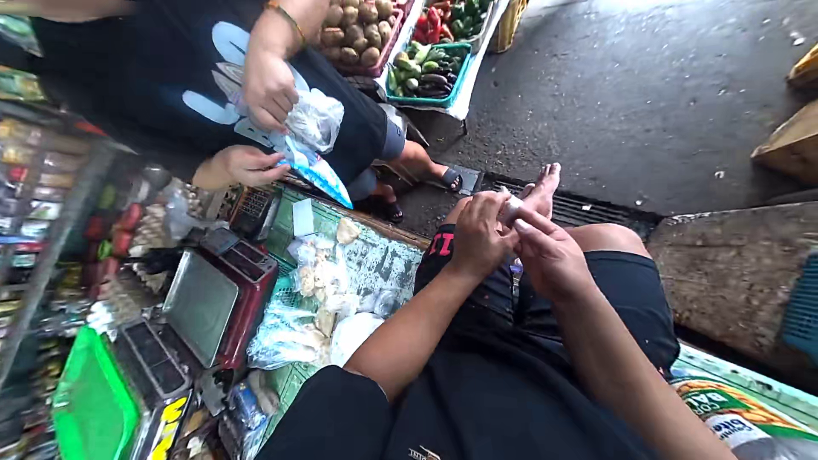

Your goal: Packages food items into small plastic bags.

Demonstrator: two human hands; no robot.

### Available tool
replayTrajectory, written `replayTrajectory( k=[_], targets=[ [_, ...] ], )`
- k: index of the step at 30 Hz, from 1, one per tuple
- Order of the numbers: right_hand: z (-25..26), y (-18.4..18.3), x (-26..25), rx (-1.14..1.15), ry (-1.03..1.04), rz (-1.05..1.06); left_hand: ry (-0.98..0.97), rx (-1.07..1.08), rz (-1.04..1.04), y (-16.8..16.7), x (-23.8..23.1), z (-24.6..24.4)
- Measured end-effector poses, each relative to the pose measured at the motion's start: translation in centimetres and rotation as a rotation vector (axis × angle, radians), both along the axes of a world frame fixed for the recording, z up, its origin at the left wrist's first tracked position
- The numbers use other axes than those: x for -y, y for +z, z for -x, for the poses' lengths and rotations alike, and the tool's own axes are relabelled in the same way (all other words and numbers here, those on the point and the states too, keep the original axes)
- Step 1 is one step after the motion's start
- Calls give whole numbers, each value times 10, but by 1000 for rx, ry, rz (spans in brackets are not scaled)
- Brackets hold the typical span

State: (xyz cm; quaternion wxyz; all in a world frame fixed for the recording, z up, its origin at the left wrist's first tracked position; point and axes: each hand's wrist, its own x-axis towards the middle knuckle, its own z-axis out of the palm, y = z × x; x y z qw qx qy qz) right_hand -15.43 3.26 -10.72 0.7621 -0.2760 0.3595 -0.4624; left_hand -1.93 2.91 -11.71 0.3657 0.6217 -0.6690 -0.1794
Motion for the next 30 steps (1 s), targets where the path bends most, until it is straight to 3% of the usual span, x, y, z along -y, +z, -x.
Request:
replayTrajectory(
  k=[5,12,15,18,20,22,27,30],
  targets=[
    [1,-3,-2,-100,-35,-32,1,73,92,-2,6,-5],
    [2,4,-7,-460,-96,261,51,14,31,10,1,-9],
    [10,18,-3,-608,97,299,-160,-31,47,28,-10,-20],
    [17,44,-3,-750,192,414,-359,-355,-110,47,-26,-25],
    [23,61,-5,-806,190,531,-379,-692,-214,59,-33,-24],
    [29,79,-6,-859,176,643,-398,-822,-231,66,-33,-23],
    [38,104,-13,-1000,216,773,-537,-677,-167,61,-31,-12],
    [37,105,-16,-803,194,795,-583,-468,-78,57,-34,-7]
  ],
)
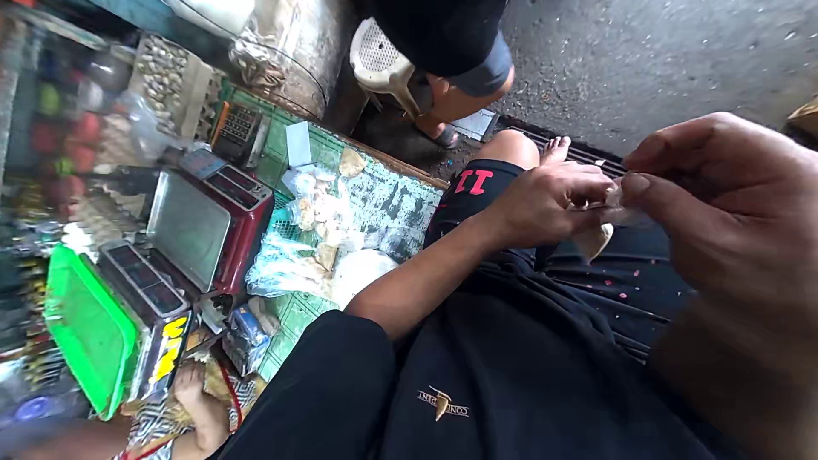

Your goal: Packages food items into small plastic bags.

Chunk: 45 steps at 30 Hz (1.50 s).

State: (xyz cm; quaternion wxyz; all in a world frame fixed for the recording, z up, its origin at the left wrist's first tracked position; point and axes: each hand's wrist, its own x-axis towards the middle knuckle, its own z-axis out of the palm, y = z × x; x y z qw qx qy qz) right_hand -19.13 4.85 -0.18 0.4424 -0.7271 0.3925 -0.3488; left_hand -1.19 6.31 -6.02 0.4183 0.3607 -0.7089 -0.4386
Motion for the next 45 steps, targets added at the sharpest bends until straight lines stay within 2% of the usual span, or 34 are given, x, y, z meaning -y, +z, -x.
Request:
replayTrajectory(
  k=[3,6,9,12,13,15,17,20,24,26,28,30,33,35,36,38,40,41,45],
  targets=[
    [0,-1,0,262,33,-31,25,138,88,0,-4,-2],
    [1,6,5,366,80,-32,38,196,102,16,-7,-3],
    [5,15,12,411,104,-28,14,46,-11,30,-15,1],
    [0,26,9,449,48,-38,81,-161,-157,31,-23,5],
    [-6,31,3,402,53,-38,139,-148,-121,25,-24,6],
    [-22,35,-8,310,82,-25,286,16,32,16,-26,8],
    [-26,35,-9,351,119,-24,353,117,156,11,-28,8],
    [-10,38,2,539,106,-47,283,5,94,14,-31,8],
    [-8,55,7,600,92,3,246,194,125,18,-28,0],
    [-9,60,11,599,63,53,254,169,88,12,-28,-1],
    [-4,53,27,654,29,28,241,83,-43,13,-23,-3],
    [3,40,41,693,-13,-54,157,-52,-315,13,-20,-14],
    [12,10,50,622,-192,-122,75,-248,-603,-1,-16,-31],
    [14,-16,52,444,-361,-130,225,-318,-630,-7,-16,-29],
    [16,-29,49,327,-382,-159,321,-340,-624,-7,-16,-25],
    [13,-50,36,150,-223,-322,451,-365,-588,-8,-13,-19],
    [1,-69,22,161,3,-432,471,-367,-554,-7,-9,-15],
    [-4,-76,18,198,50,-447,459,-362,-556,-7,-8,-16],
    [-5,-88,19,368,24,-435,405,-342,-540,-7,-9,-33]
  ],
)
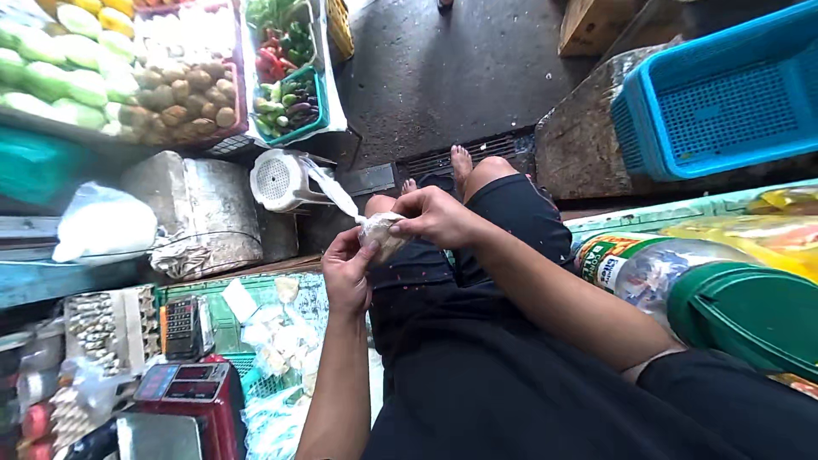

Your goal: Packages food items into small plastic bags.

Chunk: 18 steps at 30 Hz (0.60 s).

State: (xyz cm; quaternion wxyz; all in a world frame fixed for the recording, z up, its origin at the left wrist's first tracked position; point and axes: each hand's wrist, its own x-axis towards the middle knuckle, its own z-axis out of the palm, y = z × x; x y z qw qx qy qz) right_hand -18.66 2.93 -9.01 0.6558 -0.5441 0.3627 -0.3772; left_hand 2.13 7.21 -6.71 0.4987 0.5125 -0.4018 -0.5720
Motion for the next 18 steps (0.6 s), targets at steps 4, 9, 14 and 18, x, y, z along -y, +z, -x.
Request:
replayTrajectory(
  k=[4,9,14,18],
  targets=[
    [-8,2,1,54,24,-51,186,16,28,3,-4,3],
    [-36,17,8,9,134,12,229,-109,-144,15,-27,-12],
    [-48,16,-1,69,163,1,117,43,-117,26,-46,-21],
    [-50,1,-5,100,48,-28,222,132,11,12,-38,-13]
  ],
)
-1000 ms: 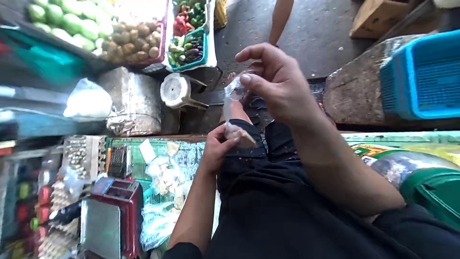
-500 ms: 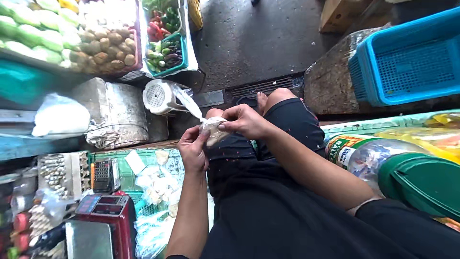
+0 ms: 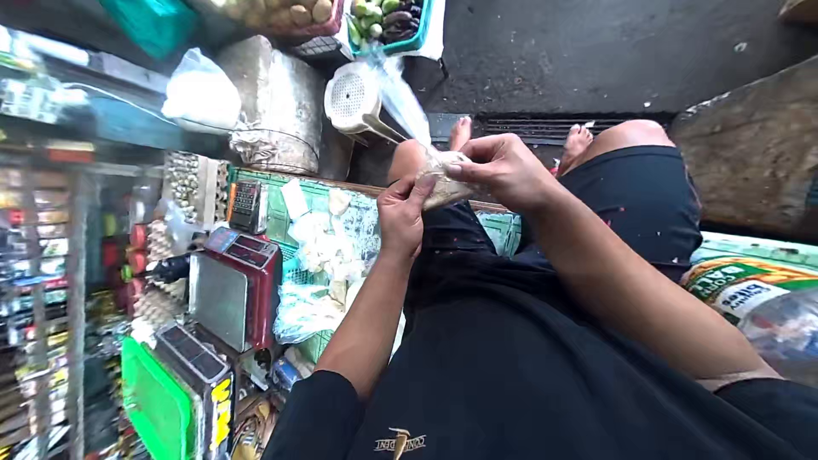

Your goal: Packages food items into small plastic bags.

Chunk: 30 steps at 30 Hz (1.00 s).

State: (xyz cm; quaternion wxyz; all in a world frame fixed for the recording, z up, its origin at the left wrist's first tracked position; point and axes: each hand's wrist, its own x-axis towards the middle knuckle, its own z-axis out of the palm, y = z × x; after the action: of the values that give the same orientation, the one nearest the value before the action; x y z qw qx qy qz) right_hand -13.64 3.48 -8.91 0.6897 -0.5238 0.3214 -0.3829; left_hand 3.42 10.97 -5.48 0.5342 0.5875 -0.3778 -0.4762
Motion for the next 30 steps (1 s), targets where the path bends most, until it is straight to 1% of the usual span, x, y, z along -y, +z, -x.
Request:
replayTrajectory(
  k=[2,3,5,7,9,12,14,16,18,20,22,24,25,26,28,29,30],
  targets=[
    [3,-7,1,-7,-60,-34,80,-33,52,-16,12,11],
    [5,-10,2,3,-64,-67,118,-97,47,-22,17,16],
    [5,-14,3,56,-6,-174,187,-289,-5,-27,29,20],
    [0,-19,5,72,41,-267,204,-394,-28,-32,38,15],
    [-7,-23,8,49,34,-271,155,-420,-44,-40,39,2],
    [-21,-24,16,-52,48,-167,-7,-468,-198,-48,29,-24],
    [-36,-22,18,-126,63,-117,-24,-438,-202,-55,22,-43],
    [-57,-23,15,-164,85,-108,37,-330,-117,-61,12,-61],
    [-79,-23,12,-185,118,-137,129,-295,-54,-64,1,-80],
    [-96,-21,14,-229,176,-177,221,-312,15,-62,-11,-107],
    [-102,-17,16,-305,224,-211,311,-361,82,-60,-24,-143],
    [-103,-18,17,-382,234,-227,397,-371,64,-66,-33,-177],
    [-104,-19,17,-415,238,-236,406,-315,-22,-77,-37,-194],
    [-106,-21,17,-445,237,-252,378,-185,-166,-92,-42,-211],
    [-106,-23,12,-477,236,-293,222,237,-514,-125,-64,-241],
    [-107,-23,12,-474,238,-305,136,437,-626,-128,-78,-256],
    [-106,-24,13,-456,238,-310,95,580,-680,-124,-93,-269]
  ],
)
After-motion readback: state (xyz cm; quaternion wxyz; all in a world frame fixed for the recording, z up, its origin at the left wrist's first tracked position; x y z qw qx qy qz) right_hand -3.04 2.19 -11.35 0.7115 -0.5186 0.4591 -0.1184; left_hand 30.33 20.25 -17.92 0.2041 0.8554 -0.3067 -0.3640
